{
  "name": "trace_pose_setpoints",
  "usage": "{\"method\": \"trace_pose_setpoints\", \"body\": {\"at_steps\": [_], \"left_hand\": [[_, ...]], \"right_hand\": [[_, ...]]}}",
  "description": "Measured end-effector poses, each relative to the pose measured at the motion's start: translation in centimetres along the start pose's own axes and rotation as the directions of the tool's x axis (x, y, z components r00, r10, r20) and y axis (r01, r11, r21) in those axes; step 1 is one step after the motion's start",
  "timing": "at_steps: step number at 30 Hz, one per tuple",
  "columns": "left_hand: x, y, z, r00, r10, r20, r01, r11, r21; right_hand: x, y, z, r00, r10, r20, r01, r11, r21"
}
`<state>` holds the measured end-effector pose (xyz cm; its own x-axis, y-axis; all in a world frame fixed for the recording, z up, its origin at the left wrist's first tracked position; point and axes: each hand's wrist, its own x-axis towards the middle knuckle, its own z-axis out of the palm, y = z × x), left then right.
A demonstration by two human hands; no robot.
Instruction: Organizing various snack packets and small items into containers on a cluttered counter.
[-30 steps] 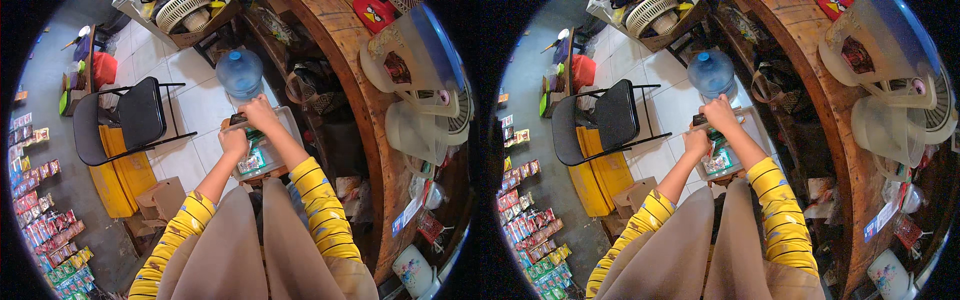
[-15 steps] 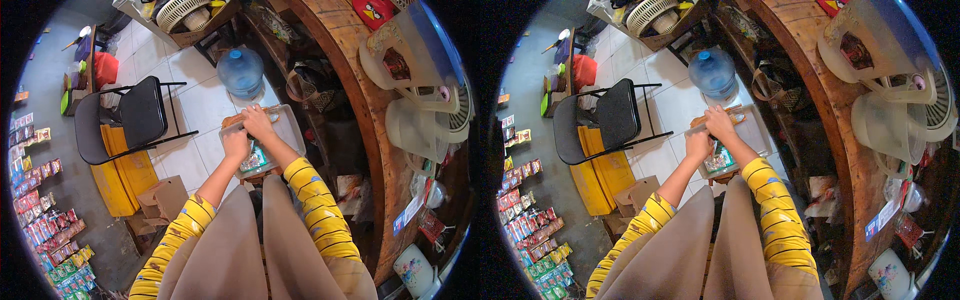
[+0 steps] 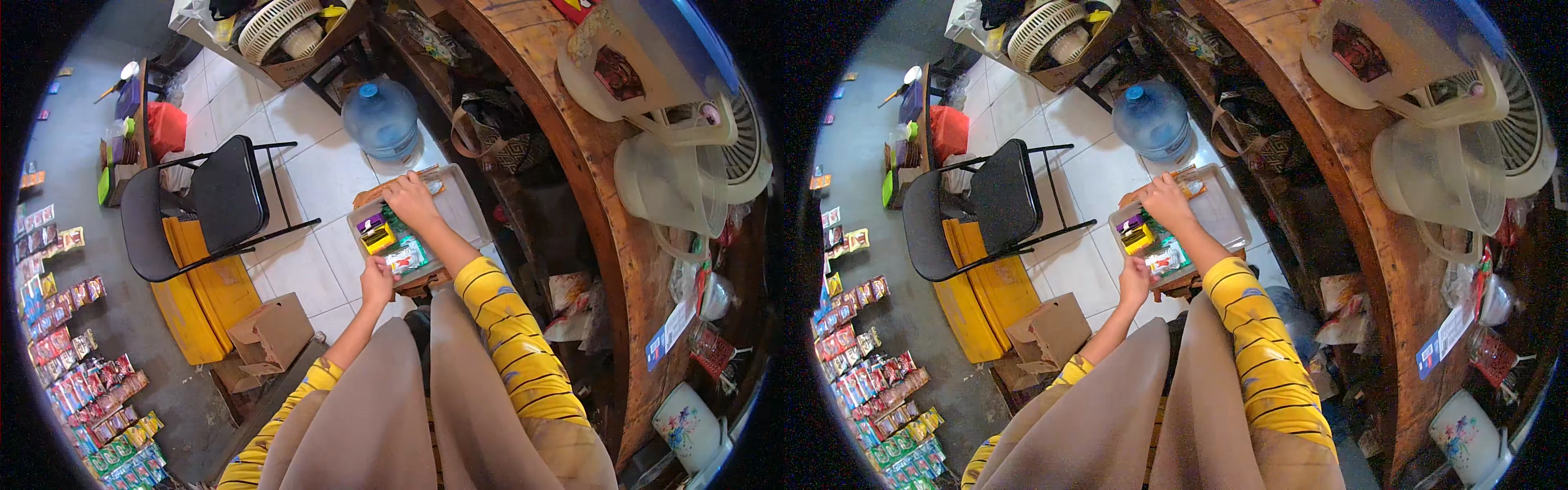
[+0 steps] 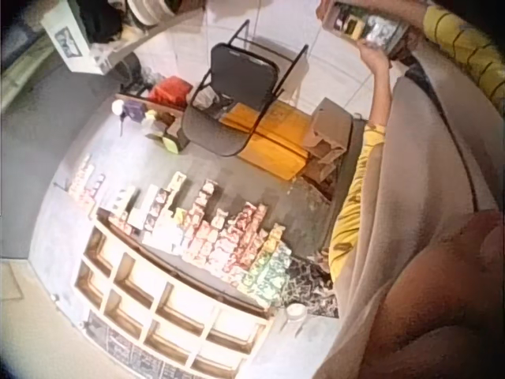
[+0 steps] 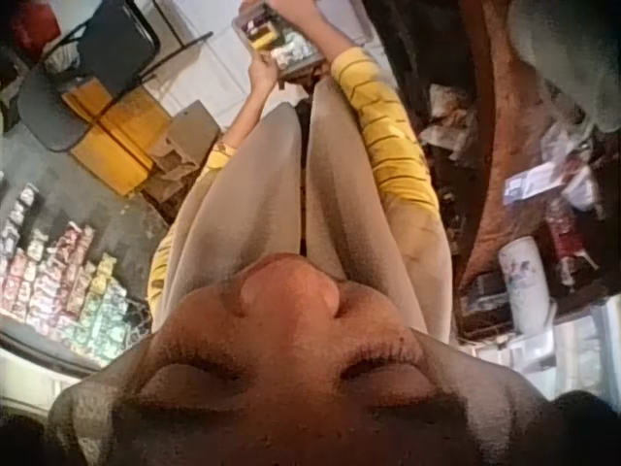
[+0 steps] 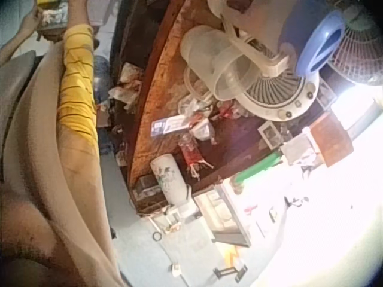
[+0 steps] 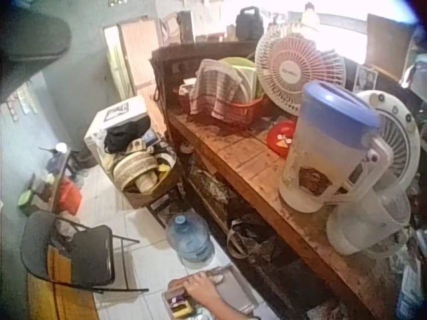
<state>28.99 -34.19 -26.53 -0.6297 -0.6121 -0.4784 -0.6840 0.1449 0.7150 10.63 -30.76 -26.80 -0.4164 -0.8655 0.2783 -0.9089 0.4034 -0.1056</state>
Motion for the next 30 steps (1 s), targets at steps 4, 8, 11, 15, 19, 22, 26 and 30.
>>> {"method": "trace_pose_setpoints", "body": {"at_steps": [4,8,11,15,19,22,26,30], "left_hand": [[0.8,0.8,0.8,0.997,0.04,0.073,-0.076,0.806,0.587],[1.2,0.4,1.2,0.988,0.028,0.149,-0.13,0.659,0.74],[1.2,0.7,1.7,0.988,0.018,0.151,-0.13,0.623,0.772],[1.1,1.7,3.2,0.97,-0.042,0.238,-0.169,0.59,0.79],[0.2,2.3,0.1,0.96,-0.034,0.279,-0.198,0.621,0.758],[-1.4,5.6,-0.4,0.94,0.066,0.334,-0.3,0.624,0.721],[-3.2,12.1,-1.6,0.835,0.091,0.542,-0.486,0.583,0.651],[-7.7,22.0,-0.4,0.408,0.393,0.824,-0.764,0.641,0.072]], "right_hand": [[-0.6,0.2,0.3,1.0,-0.006,0.028,0.006,1.0,-0.002],[-0.5,-0.4,-0.2,0.998,-0.028,-0.05,0.031,0.997,0.066],[-0.9,-0.3,-0.7,0.999,0.015,-0.029,-0.011,0.992,0.128],[-2.9,1.0,-1.2,0.991,0.132,0.003,-0.131,0.982,0.135],[-4.8,-1.5,-5.5,0.905,0.418,-0.08,-0.344,0.829,0.441],[-10.6,-0.1,-10.2,0.81,0.566,-0.157,-0.398,0.725,0.563],[-18.6,1.9,-19.4,0.684,0.675,-0.275,-0.505,0.711,0.49],[-24.8,3.9,-28.6,0.528,0.689,-0.496,-0.672,0.697,0.252]]}}
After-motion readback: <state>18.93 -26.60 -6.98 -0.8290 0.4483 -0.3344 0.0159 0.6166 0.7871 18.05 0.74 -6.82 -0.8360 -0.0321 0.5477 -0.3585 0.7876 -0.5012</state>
